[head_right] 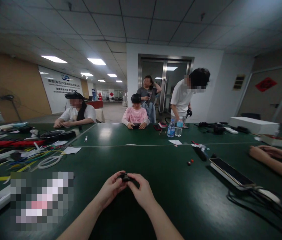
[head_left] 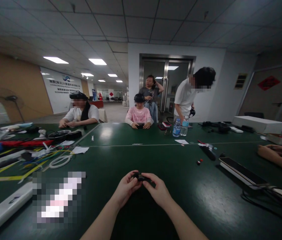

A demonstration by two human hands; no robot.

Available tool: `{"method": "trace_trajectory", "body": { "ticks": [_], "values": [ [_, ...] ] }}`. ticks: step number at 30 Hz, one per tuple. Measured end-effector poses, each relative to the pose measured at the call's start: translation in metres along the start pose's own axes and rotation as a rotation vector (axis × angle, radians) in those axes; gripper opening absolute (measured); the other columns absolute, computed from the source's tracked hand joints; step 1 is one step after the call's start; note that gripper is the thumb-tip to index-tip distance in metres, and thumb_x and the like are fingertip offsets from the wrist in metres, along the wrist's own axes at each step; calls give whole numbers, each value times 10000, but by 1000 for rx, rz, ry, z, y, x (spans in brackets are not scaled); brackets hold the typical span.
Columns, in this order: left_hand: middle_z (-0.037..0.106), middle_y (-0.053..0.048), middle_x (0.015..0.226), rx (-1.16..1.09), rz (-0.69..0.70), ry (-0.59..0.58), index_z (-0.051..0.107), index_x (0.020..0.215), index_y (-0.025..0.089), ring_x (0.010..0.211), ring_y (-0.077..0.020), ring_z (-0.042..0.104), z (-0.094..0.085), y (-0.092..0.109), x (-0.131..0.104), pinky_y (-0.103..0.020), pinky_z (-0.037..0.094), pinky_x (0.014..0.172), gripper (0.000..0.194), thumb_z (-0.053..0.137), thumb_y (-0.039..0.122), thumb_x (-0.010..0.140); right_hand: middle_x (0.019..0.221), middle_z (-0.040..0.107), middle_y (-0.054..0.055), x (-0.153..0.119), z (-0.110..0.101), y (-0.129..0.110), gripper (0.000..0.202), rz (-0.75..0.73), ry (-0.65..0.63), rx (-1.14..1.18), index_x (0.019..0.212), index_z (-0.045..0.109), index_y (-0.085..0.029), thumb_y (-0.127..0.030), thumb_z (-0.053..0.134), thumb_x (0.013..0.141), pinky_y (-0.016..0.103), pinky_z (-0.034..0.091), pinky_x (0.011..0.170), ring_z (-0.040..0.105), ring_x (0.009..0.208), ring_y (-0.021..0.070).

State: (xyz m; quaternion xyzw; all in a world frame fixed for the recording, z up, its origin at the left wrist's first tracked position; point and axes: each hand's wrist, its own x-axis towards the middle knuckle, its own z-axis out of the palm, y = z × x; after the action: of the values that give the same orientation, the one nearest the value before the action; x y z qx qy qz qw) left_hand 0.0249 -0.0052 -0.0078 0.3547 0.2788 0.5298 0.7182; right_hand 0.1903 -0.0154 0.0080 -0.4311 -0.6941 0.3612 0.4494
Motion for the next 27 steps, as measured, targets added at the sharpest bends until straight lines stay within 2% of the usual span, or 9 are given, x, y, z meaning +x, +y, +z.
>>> {"method": "trace_trajectory", "body": {
  "ticks": [5, 11, 15, 22, 27],
  "values": [
    [638, -90, 948, -4, -40, -33, 520, 1067, 161, 838, -189, 632, 1, 1, 0, -339, 430, 829, 449, 703, 158, 658, 1082, 611, 7, 1, 0, 5, 289, 47, 15, 23, 1023, 608, -302, -316, 552, 740, 372, 411, 879, 527, 1046, 222],
    [635, -80, 959, -10, -25, -55, 522, 1047, 173, 834, -166, 629, 0, 1, -1, -312, 437, 815, 358, 651, 151, 713, 1084, 607, 23, 1, -1, 0, 306, 120, -7, 54, 1053, 590, -280, -349, 522, 763, 363, 447, 809, 554, 984, 224],
    [629, -61, 979, -25, -21, -62, 530, 1048, 202, 842, -167, 629, -2, 0, 0, -303, 442, 798, 374, 661, 148, 702, 1054, 611, 35, 1, 0, -1, 329, 129, 8, 135, 1068, 573, -249, -309, 540, 746, 335, 468, 784, 573, 942, 206],
    [634, -84, 1033, -86, -95, -39, 479, 1134, 243, 816, -168, 646, -2, 2, 1, -316, 444, 798, 356, 542, 338, 797, 1051, 611, 45, 2, 3, 3, 410, 146, 47, 164, 1127, 526, -233, -300, 570, 725, 333, 470, 794, 571, 954, 203],
    [618, -85, 1074, -118, -200, -101, 428, 1182, 272, 910, -194, 621, -3, 3, 1, -374, 409, 853, 366, 466, 373, 831, 1018, 624, 44, -1, 1, -6, 419, 137, 61, 157, 1120, 537, -234, -296, 594, 710, 357, 459, 808, 579, 922, 209]
  ]
}}
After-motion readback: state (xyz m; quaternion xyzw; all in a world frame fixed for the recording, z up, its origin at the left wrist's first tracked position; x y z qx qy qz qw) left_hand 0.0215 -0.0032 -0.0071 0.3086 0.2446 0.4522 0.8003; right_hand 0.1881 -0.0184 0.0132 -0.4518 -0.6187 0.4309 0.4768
